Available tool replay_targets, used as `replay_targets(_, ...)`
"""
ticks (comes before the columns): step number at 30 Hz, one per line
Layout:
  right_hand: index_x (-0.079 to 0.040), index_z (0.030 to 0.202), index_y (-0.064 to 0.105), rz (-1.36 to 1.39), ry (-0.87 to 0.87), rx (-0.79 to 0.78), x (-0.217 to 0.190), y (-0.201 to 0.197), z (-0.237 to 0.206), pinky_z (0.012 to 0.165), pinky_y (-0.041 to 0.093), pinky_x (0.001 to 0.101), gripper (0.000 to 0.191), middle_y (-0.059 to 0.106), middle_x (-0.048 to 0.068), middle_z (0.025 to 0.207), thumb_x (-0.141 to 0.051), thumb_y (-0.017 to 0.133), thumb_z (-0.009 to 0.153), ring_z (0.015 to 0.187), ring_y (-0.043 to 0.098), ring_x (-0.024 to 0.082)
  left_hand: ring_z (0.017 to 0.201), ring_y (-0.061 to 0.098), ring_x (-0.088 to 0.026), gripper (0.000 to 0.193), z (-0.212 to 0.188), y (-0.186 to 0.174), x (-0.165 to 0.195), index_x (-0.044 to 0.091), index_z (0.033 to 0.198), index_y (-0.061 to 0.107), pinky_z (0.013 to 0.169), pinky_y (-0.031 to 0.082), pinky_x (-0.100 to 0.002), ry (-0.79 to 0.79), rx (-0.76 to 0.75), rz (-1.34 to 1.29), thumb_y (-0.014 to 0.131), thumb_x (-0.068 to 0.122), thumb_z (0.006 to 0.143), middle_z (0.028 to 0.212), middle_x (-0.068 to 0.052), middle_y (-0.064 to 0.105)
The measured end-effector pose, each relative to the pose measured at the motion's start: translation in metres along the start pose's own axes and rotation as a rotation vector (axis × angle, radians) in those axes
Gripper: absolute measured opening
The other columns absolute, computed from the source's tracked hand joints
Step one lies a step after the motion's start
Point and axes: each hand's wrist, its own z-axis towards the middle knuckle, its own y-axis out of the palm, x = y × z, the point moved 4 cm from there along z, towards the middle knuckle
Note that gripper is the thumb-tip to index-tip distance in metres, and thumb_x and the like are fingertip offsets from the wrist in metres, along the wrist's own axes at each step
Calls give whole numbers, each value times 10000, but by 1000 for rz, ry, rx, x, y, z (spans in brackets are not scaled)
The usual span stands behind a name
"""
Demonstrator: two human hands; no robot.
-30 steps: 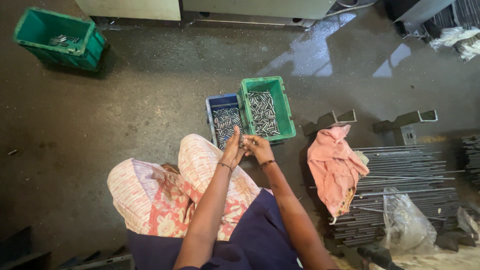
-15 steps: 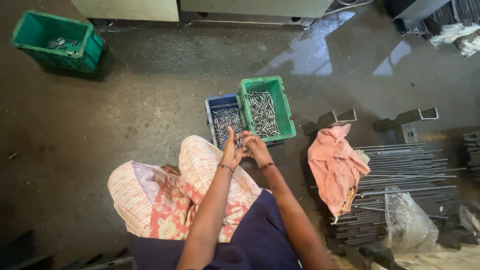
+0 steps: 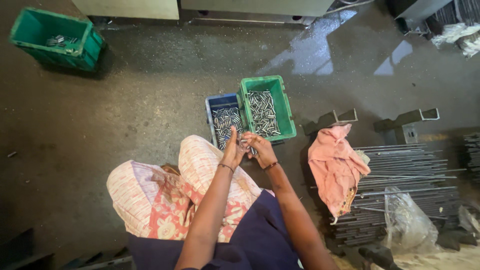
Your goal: The person sits on the floor and sorts small metal parts by hand, transferring them from a blue bin to a green bin. The hands repeatedly pick up handfuls of parts and place them into the green bin.
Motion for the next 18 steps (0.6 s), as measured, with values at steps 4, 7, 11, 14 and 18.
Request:
replay_targets(4, -18, 1197, 677, -104, -67, -5, 3, 1, 8, 583, 555, 234, 236, 707, 17, 941, -124, 669, 985, 761, 656, 92, 641, 635, -159, 684, 4, -5, 0, 7, 1101, 708, 483, 509, -306, 5, 90, 26, 490, 649, 1007, 860, -53, 710)
replay_targets(7, -31, 1208, 675, -150, -79, 4, 11, -1, 16, 593, 560, 232, 253, 708, 11, 951, -120, 676, 971, 770, 661, 87, 710, 657, -151, 672, 5, -7, 1, -30, 1131, 690, 561, 530, -269, 15, 160, 58, 514, 609, 1026, 940, -89, 751)
replay_targets(11, -32, 1201, 683, -241, -65, 64, 17, -6, 23, 604, 556, 235, 238, 699, 18, 948, -136, 674, 987, 772, 654, 88, 682, 658, -153, 649, 8, -6, 3, -9, 1109, 660, 515, 508, -275, -7, 189, 125, 519, 613, 990, 918, -89, 738)
replay_targets(14, -13, 1172, 683, -95, -64, -9, 16, -5, 23, 623, 570, 242, 234, 698, 16, 975, -192, 621, 1033, 775, 650, 88, 615, 620, -159, 641, 15, -10, 5, 14, 1075, 653, 446, 478, -288, 22, 219, 108, 520, 633, 975, 888, -93, 734)
replay_targets(18, -34, 1149, 662, -26, -41, 1, 16, -2, 28, 636, 567, 267, 225, 690, 29, 970, -220, 592, 1044, 815, 663, 110, 819, 768, -208, 547, 26, -33, 8, 10, 1040, 569, 650, 663, -316, 138, 546, -222, 556, 556, 1008, 907, -88, 668)
